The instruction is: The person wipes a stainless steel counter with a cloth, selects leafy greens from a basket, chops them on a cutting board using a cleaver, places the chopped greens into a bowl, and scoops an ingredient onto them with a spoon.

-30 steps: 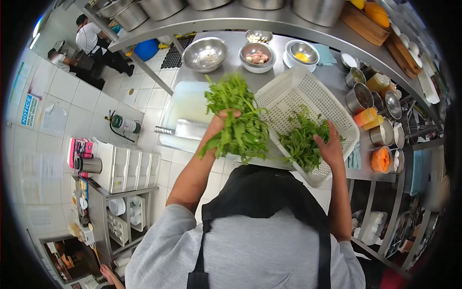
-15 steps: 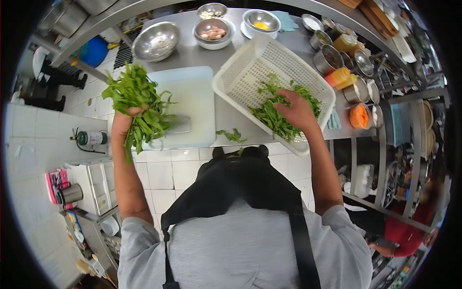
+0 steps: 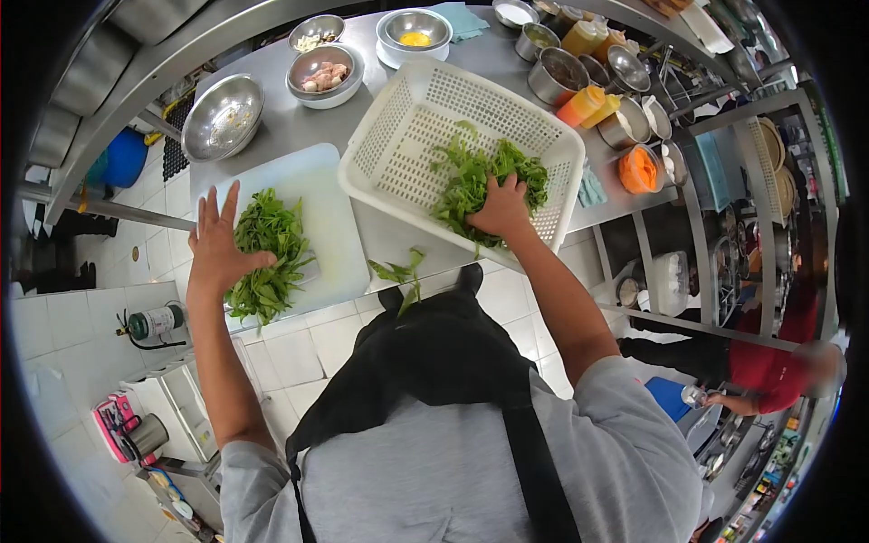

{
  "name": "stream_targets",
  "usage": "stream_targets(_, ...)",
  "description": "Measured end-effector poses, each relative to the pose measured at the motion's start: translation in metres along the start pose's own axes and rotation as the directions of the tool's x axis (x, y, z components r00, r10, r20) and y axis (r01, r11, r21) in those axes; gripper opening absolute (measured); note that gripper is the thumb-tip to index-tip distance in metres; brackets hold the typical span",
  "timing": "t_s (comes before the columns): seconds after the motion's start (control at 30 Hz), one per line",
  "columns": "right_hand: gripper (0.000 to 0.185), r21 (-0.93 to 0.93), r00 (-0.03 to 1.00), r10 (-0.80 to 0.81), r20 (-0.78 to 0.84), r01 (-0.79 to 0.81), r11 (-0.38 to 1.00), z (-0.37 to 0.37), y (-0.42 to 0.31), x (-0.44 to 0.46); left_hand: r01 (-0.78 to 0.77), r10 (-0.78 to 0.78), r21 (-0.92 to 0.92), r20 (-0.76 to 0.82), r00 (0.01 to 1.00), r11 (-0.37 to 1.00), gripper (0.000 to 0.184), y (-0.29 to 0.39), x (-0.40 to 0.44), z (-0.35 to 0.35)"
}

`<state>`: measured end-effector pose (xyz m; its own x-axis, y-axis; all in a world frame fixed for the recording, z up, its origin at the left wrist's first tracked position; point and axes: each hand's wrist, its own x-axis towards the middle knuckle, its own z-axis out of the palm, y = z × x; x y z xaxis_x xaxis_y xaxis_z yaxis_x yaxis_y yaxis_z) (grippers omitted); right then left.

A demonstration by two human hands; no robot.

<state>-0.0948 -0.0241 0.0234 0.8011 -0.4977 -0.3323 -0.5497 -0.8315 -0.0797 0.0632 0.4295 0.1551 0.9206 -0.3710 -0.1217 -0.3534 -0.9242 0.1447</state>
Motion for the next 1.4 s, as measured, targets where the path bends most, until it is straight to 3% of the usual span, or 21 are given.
stream_targets(0.07, 0.088, -0.037, 0.999, 0.001, -0.036, -0.003, 0.999, 0.008, -0.005, 0.003, -0.079, 0.072, -0.019, -0.225, 0.972, 0.997, 0.112, 0.007, -0.004, -0.003)
stream_targets(0.1, 0.079, -0.012, 0.999, 0.009, -0.049, -0.009, 1.0, 0.006, -0.002, 0.005, -0.233, 0.175, -0.132, -0.349, 0.92, 0.963, 0.077, 0.022, -0.008, 0.004)
stream_targets(0.13, 0.071, 0.012, 0.998, 0.012, -0.061, -0.011, 1.0, 0.006, 0.001, 0.007, -0.316, 0.208, -0.219, -0.405, 0.89, 0.923, 0.061, 0.044, -0.016, 0.021)
stream_targets(0.2, 0.061, 0.014, 0.993, -0.03, -0.116, 0.032, 0.999, 0.009, 0.007, 0.011, -0.307, 0.294, -0.389, -0.094, 0.951, 0.869, 0.055, 0.092, -0.04, 0.051)
stream_targets(0.23, 0.056, 0.01, 0.988, -0.047, -0.149, 0.049, 0.999, 0.009, 0.011, 0.013, -0.396, 0.426, -0.394, -0.011, 0.905, 0.829, 0.052, 0.114, -0.05, 0.06)
stream_targets(0.27, 0.055, 0.017, 0.988, -0.058, -0.141, 0.061, 0.998, 0.006, 0.011, 0.013, -0.479, 0.506, -0.396, -0.043, 0.862, 0.783, 0.051, 0.124, -0.056, 0.09)
stream_targets(0.33, 0.052, 0.025, 0.989, -0.068, -0.129, 0.072, 0.997, -0.001, 0.016, 0.012, -0.478, 0.53, -0.412, 0.016, 0.848, 0.776, 0.049, 0.144, -0.061, 0.113)
stream_targets(0.4, 0.079, 0.002, 0.997, -0.082, -0.01, 0.082, 0.997, -0.014, 0.019, 0.013, -0.434, 0.506, -0.412, 0.08, 0.859, 0.801, 0.047, 0.153, -0.062, 0.13)
stream_targets(0.47, 0.098, 0.047, 0.993, -0.077, 0.091, 0.073, 0.996, -0.05, 0.014, -0.015, -0.567, 0.593, -0.256, 0.028, 0.805, 0.783, 0.041, 0.151, -0.059, 0.164)
stream_targets(0.5, 0.12, 0.037, 0.991, -0.089, 0.102, 0.085, 0.996, -0.057, 0.018, -0.022, -0.623, 0.635, -0.175, 0.012, 0.773, 0.762, 0.039, 0.149, -0.058, 0.176)
stream_targets(0.6, 0.111, 0.111, 0.989, -0.147, -0.028, 0.149, 0.983, -0.089, 0.018, -0.058, -0.71, 0.717, -0.113, 0.027, 0.697, 0.695, 0.024, 0.139, -0.05, 0.189)
stream_targets(0.7, 0.096, 0.214, 0.973, -0.151, -0.175, 0.187, 0.959, -0.094, 0.031, -0.073, -0.734, 0.751, -0.171, 0.06, 0.658, 0.657, 0.013, 0.131, -0.047, 0.192)
stream_targets(0.8, 0.083, 0.332, 0.944, -0.13, -0.305, 0.233, 0.914, -0.092, 0.044, -0.097, -0.678, 0.758, -0.379, 0.108, 0.643, 0.63, 0.01, 0.129, -0.046, 0.174)
stream_targets(0.83, 0.08, 0.357, 0.94, -0.105, -0.325, 0.225, 0.907, -0.091, 0.048, -0.104, -0.595, 0.768, -0.563, 0.118, 0.63, 0.574, 0.012, 0.125, -0.041, 0.159)
stream_targets(0.97, 0.072, 0.467, 0.941, 0.038, -0.336, 0.131, 0.874, -0.085, 0.075, -0.131, -0.195, 0.662, -0.922, 0.082, 0.745, 0.334, 0.018, 0.087, -0.041, 0.079)
stream_targets(1.07, 0.069, 0.489, 0.932, 0.129, -0.339, 0.057, 0.871, -0.075, 0.109, -0.141, -0.118, 0.455, -0.987, -0.054, 0.889, 0.112, 0.019, 0.031, -0.044, 0.044)
stream_targets(1.1, 0.068, 0.5, 0.93, 0.142, -0.34, 0.051, 0.865, -0.072, 0.118, -0.143, -0.156, 0.395, -0.971, -0.074, 0.916, 0.18, 0.02, 0.011, -0.045, 0.029)
stream_targets(1.23, 0.069, 0.543, 0.915, 0.182, -0.359, 0.046, 0.838, -0.063, 0.144, -0.146, 0.009, 0.067, -0.825, 0.057, 0.996, 0.565, 0.017, -0.052, -0.049, 0.019)
stream_targets(1.27, 0.07, 0.545, 0.912, 0.175, -0.37, 0.061, 0.837, -0.064, 0.146, -0.149, 0.021, 0.035, -0.685, 0.068, 0.997, 0.728, 0.011, -0.065, -0.043, 0.026)
stream_targets(1.33, 0.071, 0.561, 0.895, 0.161, -0.415, 0.112, 0.82, -0.057, 0.157, -0.152, -0.114, 0.113, -0.109, -0.015, 0.994, 0.988, 0.041, -0.044, -0.04, 0.011)
stream_targets(1.4, 0.071, 0.566, 0.879, 0.206, -0.431, 0.085, 0.82, -0.042, 0.173, -0.158, -0.07, 0.075, 0.104, -0.037, 0.997, 0.992, 0.064, -0.01, -0.037, -0.006)
